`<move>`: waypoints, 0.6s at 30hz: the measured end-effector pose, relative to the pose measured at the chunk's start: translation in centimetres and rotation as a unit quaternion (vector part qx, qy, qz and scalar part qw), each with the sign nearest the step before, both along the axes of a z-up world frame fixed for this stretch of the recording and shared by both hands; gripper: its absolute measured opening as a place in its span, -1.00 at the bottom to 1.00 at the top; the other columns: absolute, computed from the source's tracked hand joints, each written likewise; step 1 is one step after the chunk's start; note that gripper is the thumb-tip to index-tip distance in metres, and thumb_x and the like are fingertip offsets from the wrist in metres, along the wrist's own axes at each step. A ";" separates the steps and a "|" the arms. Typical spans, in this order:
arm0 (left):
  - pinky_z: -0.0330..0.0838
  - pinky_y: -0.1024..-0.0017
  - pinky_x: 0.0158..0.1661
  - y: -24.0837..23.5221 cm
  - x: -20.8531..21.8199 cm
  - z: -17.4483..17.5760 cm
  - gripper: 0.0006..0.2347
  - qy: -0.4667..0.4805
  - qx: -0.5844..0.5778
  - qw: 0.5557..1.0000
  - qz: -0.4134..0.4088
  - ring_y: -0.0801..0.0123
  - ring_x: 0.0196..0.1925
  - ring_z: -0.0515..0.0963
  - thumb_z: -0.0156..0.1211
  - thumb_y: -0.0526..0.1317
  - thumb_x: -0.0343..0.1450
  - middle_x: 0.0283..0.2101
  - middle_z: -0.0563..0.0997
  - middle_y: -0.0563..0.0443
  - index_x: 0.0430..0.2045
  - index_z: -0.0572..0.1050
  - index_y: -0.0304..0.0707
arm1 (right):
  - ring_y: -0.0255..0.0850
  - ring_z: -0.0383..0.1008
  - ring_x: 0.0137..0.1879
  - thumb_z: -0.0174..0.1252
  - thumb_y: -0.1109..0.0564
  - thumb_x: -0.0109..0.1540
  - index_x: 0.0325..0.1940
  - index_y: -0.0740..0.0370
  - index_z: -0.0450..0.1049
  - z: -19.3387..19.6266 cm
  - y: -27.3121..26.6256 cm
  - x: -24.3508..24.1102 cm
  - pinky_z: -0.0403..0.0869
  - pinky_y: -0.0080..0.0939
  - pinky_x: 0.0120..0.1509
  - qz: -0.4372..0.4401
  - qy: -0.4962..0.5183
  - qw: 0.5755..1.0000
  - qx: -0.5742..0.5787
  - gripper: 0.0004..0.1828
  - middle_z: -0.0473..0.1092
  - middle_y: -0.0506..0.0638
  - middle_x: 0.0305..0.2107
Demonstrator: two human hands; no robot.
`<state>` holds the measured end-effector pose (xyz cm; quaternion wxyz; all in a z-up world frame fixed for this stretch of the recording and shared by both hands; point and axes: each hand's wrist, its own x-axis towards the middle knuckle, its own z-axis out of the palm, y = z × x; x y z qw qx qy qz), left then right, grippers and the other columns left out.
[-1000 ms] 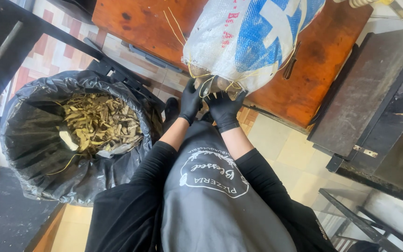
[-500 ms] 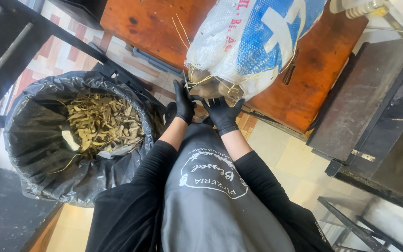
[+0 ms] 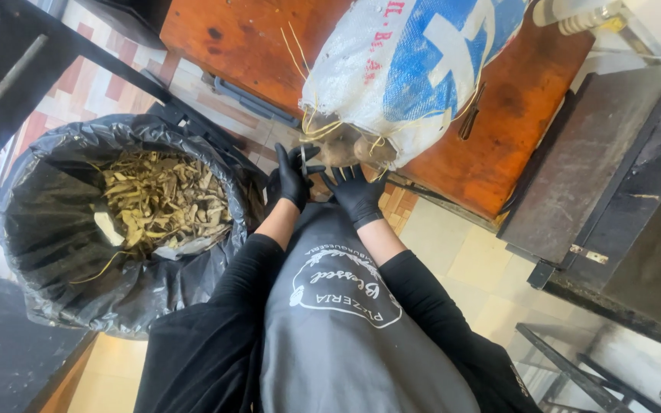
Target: Untie a sack of potatoes, remove a potato, and peel it over a trash bin.
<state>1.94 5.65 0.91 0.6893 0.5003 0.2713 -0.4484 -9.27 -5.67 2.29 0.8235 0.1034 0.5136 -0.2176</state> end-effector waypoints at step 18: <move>0.46 0.51 -0.59 -0.5 8.2 3.0 -0.79 -0.196 0.169 0.965 -0.037 0.34 -0.51 0.62 0.10 -0.08 0.46 -0.33 0.67 -0.06 -0.16 0.48 -0.17 | 0.23 0.39 0.30 0.30 -0.49 0.01 0.01 0.12 0.53 -1.6 -0.4 0.9 0.21 0.61 0.43 -0.017 -0.053 0.998 -0.014 -0.24 0.46 0.10 0.04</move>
